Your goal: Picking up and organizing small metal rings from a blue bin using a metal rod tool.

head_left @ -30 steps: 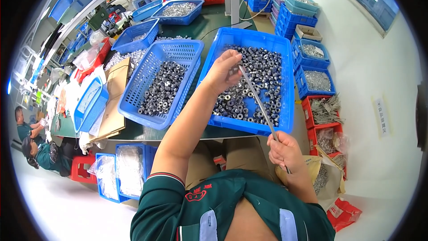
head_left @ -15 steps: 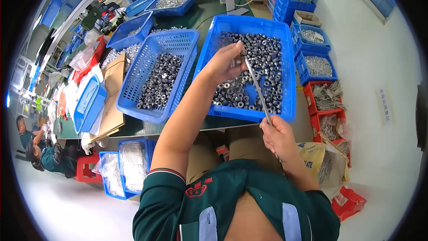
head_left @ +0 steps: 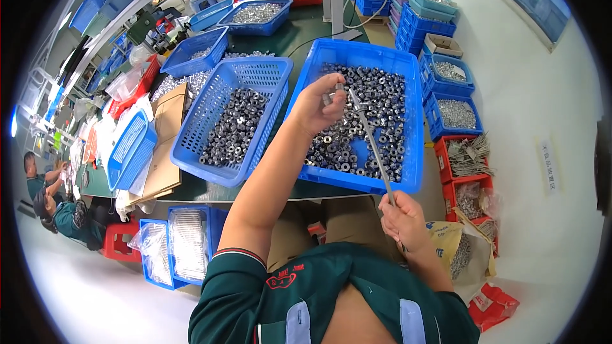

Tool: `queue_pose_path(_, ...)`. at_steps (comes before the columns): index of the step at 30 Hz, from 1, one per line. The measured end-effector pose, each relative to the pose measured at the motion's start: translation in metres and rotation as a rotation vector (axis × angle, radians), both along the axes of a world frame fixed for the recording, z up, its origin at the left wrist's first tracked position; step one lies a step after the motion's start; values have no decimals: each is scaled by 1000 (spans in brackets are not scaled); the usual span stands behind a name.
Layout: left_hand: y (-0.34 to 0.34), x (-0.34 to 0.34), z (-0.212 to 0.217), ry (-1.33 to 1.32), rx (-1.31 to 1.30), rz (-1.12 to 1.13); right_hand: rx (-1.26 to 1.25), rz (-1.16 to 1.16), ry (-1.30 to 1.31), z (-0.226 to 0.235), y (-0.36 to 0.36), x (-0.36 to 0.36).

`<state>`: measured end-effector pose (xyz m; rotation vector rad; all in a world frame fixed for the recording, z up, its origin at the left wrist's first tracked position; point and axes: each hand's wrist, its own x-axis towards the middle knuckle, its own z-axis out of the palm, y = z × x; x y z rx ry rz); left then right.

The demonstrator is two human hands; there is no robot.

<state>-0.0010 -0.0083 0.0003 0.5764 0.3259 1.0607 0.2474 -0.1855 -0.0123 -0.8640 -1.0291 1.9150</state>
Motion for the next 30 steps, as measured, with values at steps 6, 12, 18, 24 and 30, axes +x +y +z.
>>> queue_pose_path(6, 2, -2, -4, -46, 41, -73, -10, 41, -4, -1, 3, 0)
queue_pose_path(12, 2, 5, -8, -4, 41, -63, 1, 37, 4, -4, 4, 0)
queue_pose_path(18, -1, 8, -5, 11, -28, -56, 34, 4, -40, -6, 5, -6)
queue_pose_path(24, -5, 5, 1, 86, -61, -45, 57, -16, -116, -3, 5, -12)
queue_pose_path(30, -5, 9, 1, 297, 35, 86, -193, 26, 198, 22, 12, 2)
